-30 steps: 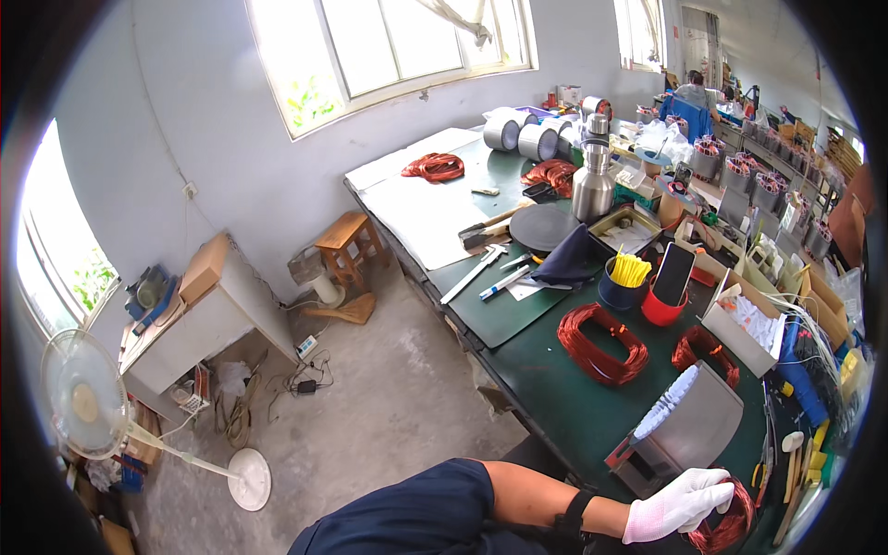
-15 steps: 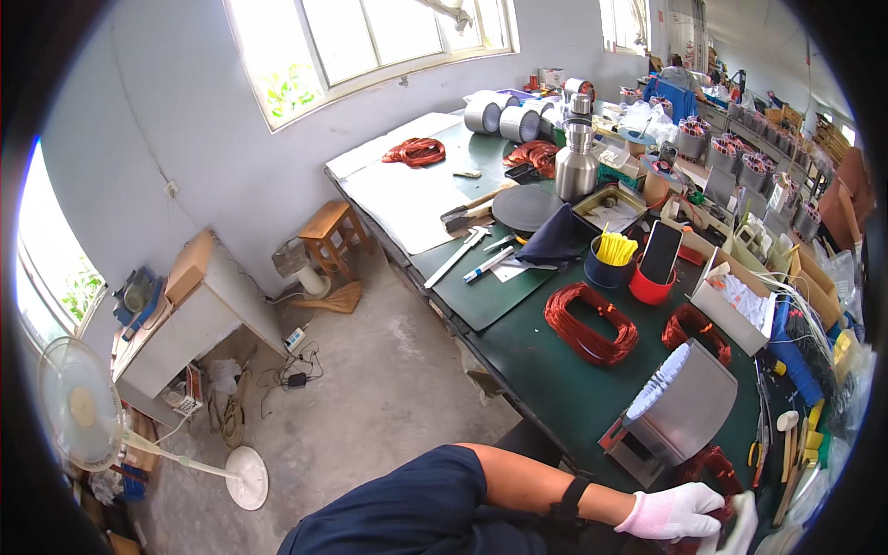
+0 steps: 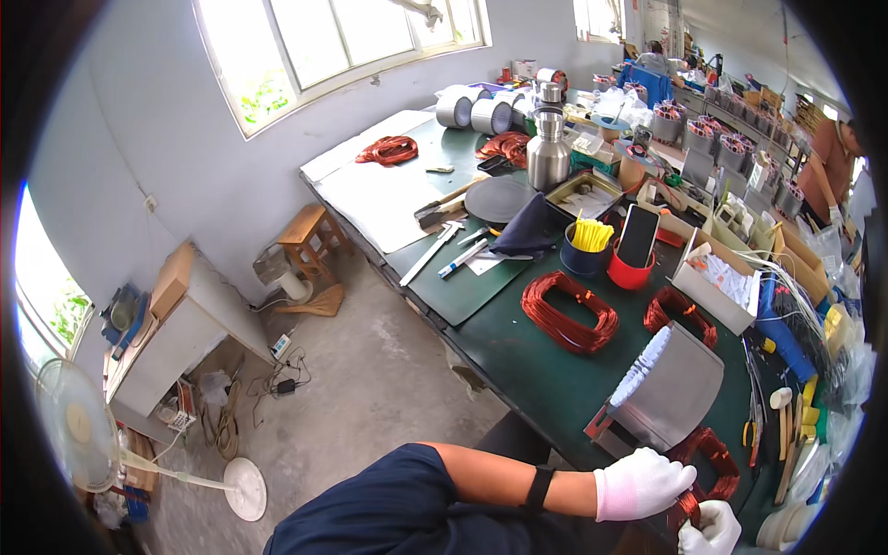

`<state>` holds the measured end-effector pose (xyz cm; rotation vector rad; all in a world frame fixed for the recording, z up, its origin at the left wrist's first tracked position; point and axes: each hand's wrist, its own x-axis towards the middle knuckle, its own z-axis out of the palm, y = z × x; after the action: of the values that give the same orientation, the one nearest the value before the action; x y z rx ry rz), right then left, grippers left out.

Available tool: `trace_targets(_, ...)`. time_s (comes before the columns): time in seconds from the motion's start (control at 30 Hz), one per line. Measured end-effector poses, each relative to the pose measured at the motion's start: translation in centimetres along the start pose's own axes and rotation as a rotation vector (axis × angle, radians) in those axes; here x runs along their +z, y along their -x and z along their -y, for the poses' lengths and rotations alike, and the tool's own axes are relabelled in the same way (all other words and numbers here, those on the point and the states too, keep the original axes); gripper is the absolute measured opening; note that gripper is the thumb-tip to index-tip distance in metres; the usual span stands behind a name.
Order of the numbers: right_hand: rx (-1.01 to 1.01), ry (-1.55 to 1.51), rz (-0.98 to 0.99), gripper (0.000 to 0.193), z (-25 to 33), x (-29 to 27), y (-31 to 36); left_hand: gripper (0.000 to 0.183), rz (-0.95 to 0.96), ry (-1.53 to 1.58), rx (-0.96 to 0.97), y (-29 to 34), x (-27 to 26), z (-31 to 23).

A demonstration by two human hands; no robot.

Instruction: Assembling copper wire coils into a motor stator housing at a workbench.

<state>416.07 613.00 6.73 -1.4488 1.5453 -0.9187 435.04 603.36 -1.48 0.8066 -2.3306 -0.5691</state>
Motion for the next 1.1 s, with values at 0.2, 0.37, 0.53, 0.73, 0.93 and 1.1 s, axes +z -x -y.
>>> trace_targets(0.2, 0.068, -0.373, 0.156, 0.018, -2.3, -1.0, -0.8, 0.016, -0.013, 0.092, 0.092, -1.0, -0.3, 0.6)
trace_targets(0.37, 0.153, -0.217, -0.035, 0.007, 0.8, 0.4, -3.6, 0.018, 0.037, 0.131, -0.079, -0.5, -1.4, 0.8)
trace_targets(0.53, -0.281, 0.036, -0.325, 0.014, -1.6, 0.9, -3.4, 0.015, 0.044, 0.301, -0.058, -1.9, -1.3, -0.2)
trace_targets(0.73, -0.808, 0.522, -0.386, 0.030, -2.4, 3.1, -1.0, 0.012, 0.003, 0.404, -0.213, -1.5, -1.4, -0.4)
trace_targets(0.93, 0.003, -0.086, 0.081, 0.020, -4.4, 3.5, -2.3, 0.012, -0.031, 0.346, 0.019, -1.0, -0.6, 0.0)
trace_targets(1.1, 0.330, -0.262, 0.258, 0.020, -4.4, 3.5, -2.4, 0.010, 0.045, 0.323, -0.013, -0.8, -0.8, 0.3)
